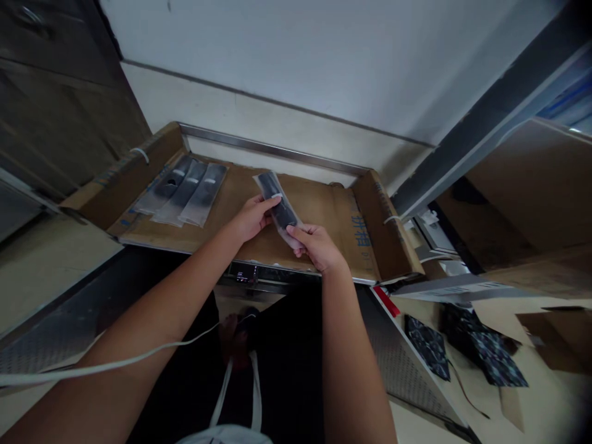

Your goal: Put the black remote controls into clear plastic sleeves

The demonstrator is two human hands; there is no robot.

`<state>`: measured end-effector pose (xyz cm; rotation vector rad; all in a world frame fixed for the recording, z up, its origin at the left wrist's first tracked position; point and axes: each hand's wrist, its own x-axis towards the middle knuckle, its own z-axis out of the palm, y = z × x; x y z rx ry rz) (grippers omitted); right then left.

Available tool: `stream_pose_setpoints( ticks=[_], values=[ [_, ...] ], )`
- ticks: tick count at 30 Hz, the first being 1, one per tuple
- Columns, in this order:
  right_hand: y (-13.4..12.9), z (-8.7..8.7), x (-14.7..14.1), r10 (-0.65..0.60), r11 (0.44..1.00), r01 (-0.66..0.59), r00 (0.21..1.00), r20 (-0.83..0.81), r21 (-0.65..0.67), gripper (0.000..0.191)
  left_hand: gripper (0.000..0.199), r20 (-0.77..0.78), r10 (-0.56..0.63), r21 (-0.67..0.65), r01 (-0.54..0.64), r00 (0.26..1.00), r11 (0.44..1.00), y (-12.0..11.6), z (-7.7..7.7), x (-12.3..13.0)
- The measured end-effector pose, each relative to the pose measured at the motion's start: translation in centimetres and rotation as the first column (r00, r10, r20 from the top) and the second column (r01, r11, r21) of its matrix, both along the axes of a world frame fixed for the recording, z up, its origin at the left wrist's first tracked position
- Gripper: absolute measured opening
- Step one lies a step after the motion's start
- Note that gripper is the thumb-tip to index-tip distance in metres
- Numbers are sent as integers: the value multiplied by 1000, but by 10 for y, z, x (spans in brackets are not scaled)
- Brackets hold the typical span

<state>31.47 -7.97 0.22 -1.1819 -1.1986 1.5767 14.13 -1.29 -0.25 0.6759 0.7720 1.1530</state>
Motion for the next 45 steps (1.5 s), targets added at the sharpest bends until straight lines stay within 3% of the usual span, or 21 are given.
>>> stream_pose_setpoints(
  ticks=[6,14,23,25,28,30,34,40,45],
  values=[
    [-2,0,1,-4,999,5,999,-35,38,41,15,33,-20,-2,20,999,1000,2,-2,0],
    [-5,0,2,-100,994,104,991,-86,36,40,8,3,-60,-66,60,998,996,1,1,0],
    [-6,-3,4,-155,986,162,981,-119,48,41,13,25,-104,-69,106,994,992,6,-5,-1],
    [-6,-4,4,-157,985,166,978,-134,56,40,24,16,-97,-48,98,995,994,6,-5,-1],
    [-5,-5,4,-162,984,171,978,-133,57,40,59,-21,-62,-43,61,998,997,4,-3,-1],
    [-6,-6,5,-162,984,170,980,-114,61,40,69,-31,-72,-33,71,997,997,3,-1,0],
    [-6,-4,4,-126,989,130,989,-73,65,38,47,-53,-116,55,119,992,991,1,-3,1],
    [1,3,-5,-15,998,18,999,48,-63,39,52,-134,132,330,-82,982,941,-1,-7,3],
    [4,5,-8,-10,997,16,996,84,-70,41,51,-188,235,403,-143,954,904,-5,0,2]
  ],
)
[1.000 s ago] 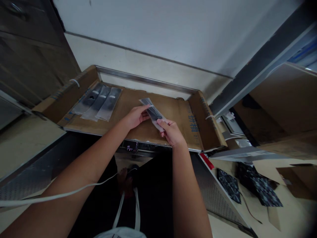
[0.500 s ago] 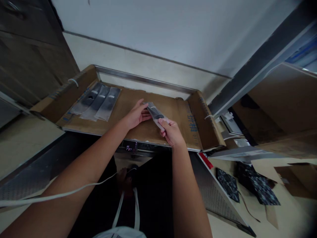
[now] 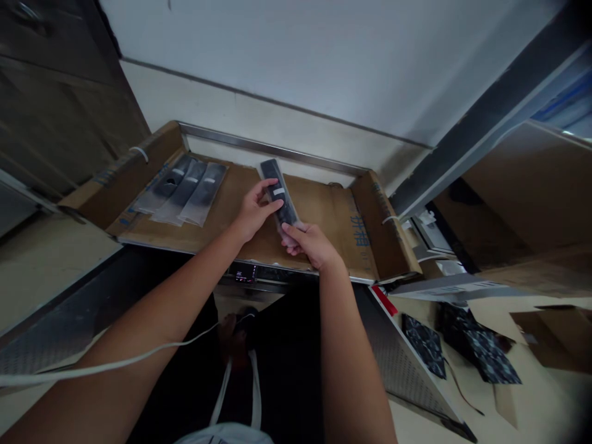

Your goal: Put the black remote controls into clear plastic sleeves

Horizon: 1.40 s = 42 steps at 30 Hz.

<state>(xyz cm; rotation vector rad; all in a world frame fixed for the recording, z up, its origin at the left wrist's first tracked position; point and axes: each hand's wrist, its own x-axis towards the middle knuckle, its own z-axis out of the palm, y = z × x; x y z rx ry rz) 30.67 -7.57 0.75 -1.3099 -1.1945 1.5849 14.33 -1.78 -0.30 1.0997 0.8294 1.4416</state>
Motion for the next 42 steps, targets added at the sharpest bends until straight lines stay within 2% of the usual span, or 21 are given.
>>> stream_pose_setpoints(
  ticks=[6,11,27,31,35,42],
  values=[
    [-5,0,7,44,999,-43,999,-31,28,43,50,20,-31,-27,32,999,999,3,-5,0],
    [-5,0,7,42,999,-41,998,-42,36,43,47,37,-87,-137,91,996,986,4,-7,1],
    [-5,-2,9,0,999,4,997,-79,50,44,42,124,-63,-324,101,990,941,9,-2,3],
    [-6,-2,10,-11,999,15,996,-86,49,46,46,140,-73,-348,119,987,930,11,-2,3],
    [-5,-4,11,-17,998,24,994,-107,62,45,47,149,-133,-353,179,980,918,12,-2,2],
    [-6,-8,12,4,995,5,996,-93,97,44,31,130,-197,-315,229,972,921,13,-3,0]
  ],
)
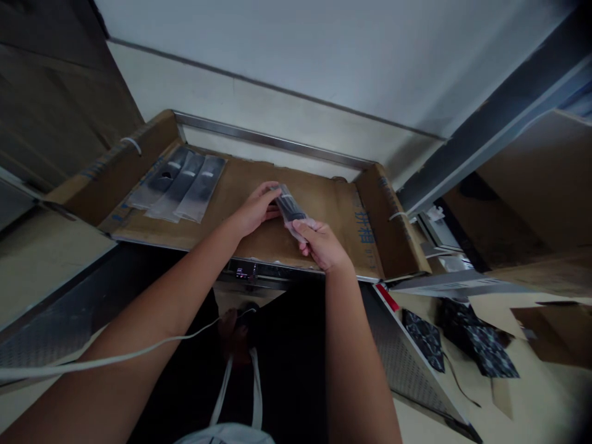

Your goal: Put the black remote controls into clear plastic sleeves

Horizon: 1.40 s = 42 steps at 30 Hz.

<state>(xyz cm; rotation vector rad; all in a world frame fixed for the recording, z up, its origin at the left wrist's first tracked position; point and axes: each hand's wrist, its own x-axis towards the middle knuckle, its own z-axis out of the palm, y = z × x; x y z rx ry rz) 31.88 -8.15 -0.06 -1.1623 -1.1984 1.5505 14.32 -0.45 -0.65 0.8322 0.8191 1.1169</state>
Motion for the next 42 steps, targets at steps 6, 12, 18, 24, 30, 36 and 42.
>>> stream_pose_setpoints(
  ticks=[6,12,18,24,30,36,42],
  values=[
    [-4,3,-3,86,996,-86,993,82,-5,38,37,-13,103,22,-103,995,994,1,-1,-1],
    [-5,3,-7,78,997,-75,989,124,-32,38,49,-85,317,190,-297,945,936,10,-9,-5],
    [0,-3,-13,-273,957,267,961,42,111,41,48,-438,482,421,-301,759,856,53,-14,-38],
    [5,-9,-15,-321,938,319,947,-7,138,39,52,-820,469,488,-27,328,873,76,2,-84],
    [6,-8,-14,-314,941,309,949,12,141,37,52,-896,444,429,218,-22,877,47,16,-87],
    [7,-11,-14,-319,938,315,948,4,142,37,49,-888,436,375,322,-143,869,37,6,-81],
    [7,-13,-12,-316,939,314,949,-10,143,33,52,-905,417,366,348,-81,863,46,-2,-93]
  ],
)
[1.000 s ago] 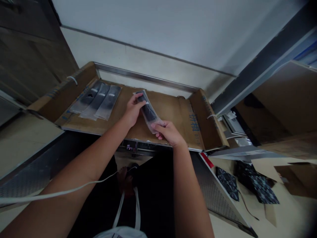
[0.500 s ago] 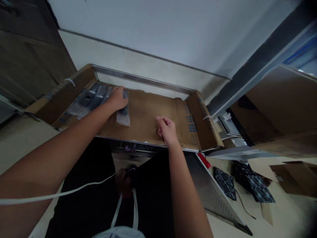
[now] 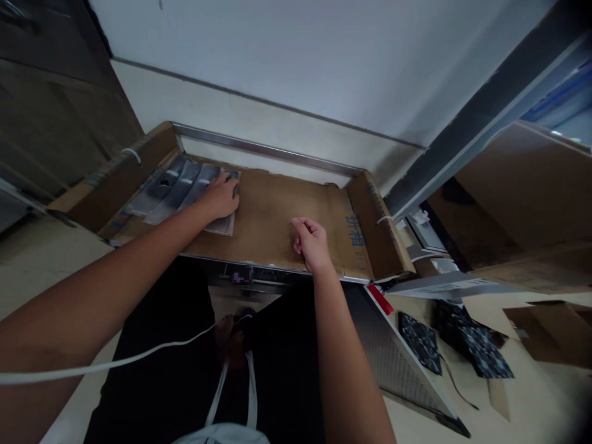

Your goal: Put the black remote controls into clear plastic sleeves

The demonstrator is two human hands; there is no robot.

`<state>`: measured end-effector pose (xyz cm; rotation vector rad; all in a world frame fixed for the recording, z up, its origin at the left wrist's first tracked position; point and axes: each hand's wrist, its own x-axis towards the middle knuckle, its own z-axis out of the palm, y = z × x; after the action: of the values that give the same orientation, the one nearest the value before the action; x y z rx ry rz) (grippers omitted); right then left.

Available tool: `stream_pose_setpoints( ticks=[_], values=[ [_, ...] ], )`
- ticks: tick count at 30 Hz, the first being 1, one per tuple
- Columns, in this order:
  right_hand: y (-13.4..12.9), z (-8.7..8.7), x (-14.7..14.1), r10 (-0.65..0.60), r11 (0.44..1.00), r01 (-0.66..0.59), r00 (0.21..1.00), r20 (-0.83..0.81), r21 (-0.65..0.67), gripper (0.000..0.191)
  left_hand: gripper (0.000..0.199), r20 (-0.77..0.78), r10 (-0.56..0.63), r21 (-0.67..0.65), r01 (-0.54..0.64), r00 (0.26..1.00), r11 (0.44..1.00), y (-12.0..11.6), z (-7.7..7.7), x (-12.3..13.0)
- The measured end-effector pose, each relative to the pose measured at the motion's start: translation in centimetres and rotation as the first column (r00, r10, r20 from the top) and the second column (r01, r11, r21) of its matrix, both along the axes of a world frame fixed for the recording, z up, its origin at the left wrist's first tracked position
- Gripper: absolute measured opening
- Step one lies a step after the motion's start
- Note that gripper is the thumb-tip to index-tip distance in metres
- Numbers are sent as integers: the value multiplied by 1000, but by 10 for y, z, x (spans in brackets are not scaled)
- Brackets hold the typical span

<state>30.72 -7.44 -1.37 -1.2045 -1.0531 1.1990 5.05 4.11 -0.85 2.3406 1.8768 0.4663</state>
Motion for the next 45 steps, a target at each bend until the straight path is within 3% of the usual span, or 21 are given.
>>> stream_pose_setpoints(
  ticks=[12,17,20,23,35,45],
  values=[
    [-1,4,-1,-2,1000,2,1000,-16,-8,32,49,135,-15,142,-4,991,990,-13,-7,-3],
    [-1,3,-1,-14,1000,13,999,-36,-10,31,50,219,-11,229,-40,976,973,-41,1,19],
    [-1,3,-1,-13,1000,12,999,-38,-10,30,45,239,-145,266,79,960,961,-64,2,38],
    [-1,2,0,-8,1000,8,1000,-26,-2,30,37,241,-236,172,198,941,965,-77,-4,52],
    [-1,2,-1,-9,1000,9,1000,-18,0,29,35,172,-84,173,54,981,983,-72,-13,55],
    [-2,2,-1,-16,1000,16,1000,-13,1,29,35,168,-98,181,67,981,981,-72,-13,54]
  ],
)
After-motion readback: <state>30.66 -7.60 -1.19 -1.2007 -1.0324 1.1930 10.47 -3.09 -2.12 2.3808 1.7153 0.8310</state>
